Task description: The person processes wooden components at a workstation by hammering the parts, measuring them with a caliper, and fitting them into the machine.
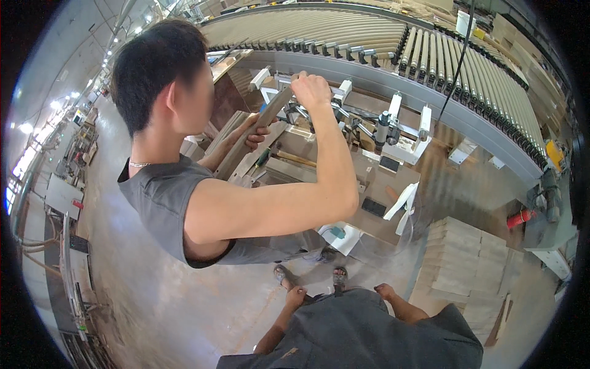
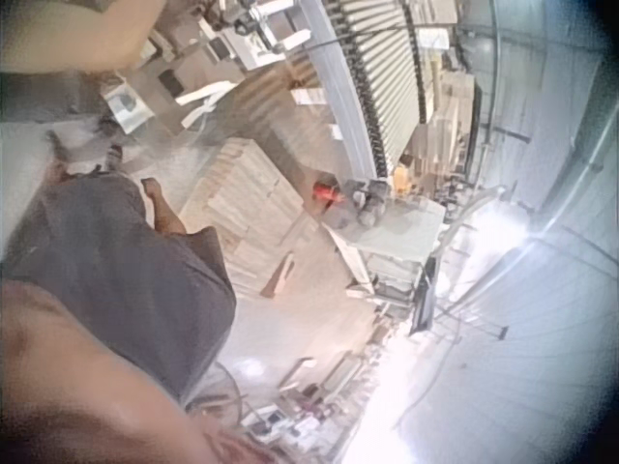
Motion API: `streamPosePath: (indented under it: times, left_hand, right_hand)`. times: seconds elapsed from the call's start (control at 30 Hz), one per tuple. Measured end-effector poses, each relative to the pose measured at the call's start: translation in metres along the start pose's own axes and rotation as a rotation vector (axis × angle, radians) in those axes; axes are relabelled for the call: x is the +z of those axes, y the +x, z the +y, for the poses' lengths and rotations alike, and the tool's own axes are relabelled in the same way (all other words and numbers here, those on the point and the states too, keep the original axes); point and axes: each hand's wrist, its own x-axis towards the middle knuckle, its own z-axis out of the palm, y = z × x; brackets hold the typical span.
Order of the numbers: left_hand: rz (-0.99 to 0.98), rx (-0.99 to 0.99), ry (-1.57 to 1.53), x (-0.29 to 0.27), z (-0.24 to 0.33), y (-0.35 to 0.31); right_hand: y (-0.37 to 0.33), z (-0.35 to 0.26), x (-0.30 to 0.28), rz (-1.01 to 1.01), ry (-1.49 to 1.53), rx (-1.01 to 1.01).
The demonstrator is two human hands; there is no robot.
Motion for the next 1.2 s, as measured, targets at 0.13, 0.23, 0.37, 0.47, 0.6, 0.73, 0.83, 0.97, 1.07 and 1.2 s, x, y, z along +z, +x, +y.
streamPosePath:
  times: [0.13, 0.23, 0.37, 0.47, 0.6, 0.73, 0.83, 0.97, 1.07, 1.2]
  left_hand:
    - [0.112, 0.053, -0.002, -0.004, -0.006, -0.017]
    - [0.126, -0.043, -0.218, -0.01, -0.005, -0.026]
    - [0.152, -0.03, -0.134, -0.014, -0.006, -0.024]
    - [0.2, -0.014, -0.114, -0.017, -0.014, -0.024]
    - [0.197, 0.035, -0.165, -0.03, 0.004, -0.032]
    - [0.167, -0.042, -0.194, -0.043, 0.016, -0.037]
    - [0.18, -0.046, -0.171, -0.045, 0.025, -0.038]
    - [0.179, 0.006, -0.106, -0.036, -0.002, -0.014]
    - [0.171, 0.009, -0.159, -0.027, -0.018, -0.003]
    - [0.118, -0.028, -0.169, -0.026, -0.02, 0.003]
  right_hand:
    - [0.013, -0.029, 0.012, 0.014, 0.221, 0.001]
    - [0.027, -0.06, 0.0, 0.047, 0.389, 0.056]
    - [0.027, -0.062, -0.006, -0.005, 0.539, 0.322]
    - [0.026, -0.065, -0.01, -0.014, 0.405, 0.344]
    - [0.037, -0.05, 0.004, -0.1, 0.344, 0.244]
    - [0.041, -0.071, -0.007, -0.004, 0.335, 0.009]
    - [0.039, -0.073, -0.009, -0.007, 0.398, 0.179]
    - [0.042, -0.075, -0.013, -0.077, 0.467, 0.35]
    - [0.044, -0.068, -0.003, -0.013, 0.485, 0.316]
    - [0.047, -0.061, 0.003, 0.022, 0.48, 0.318]
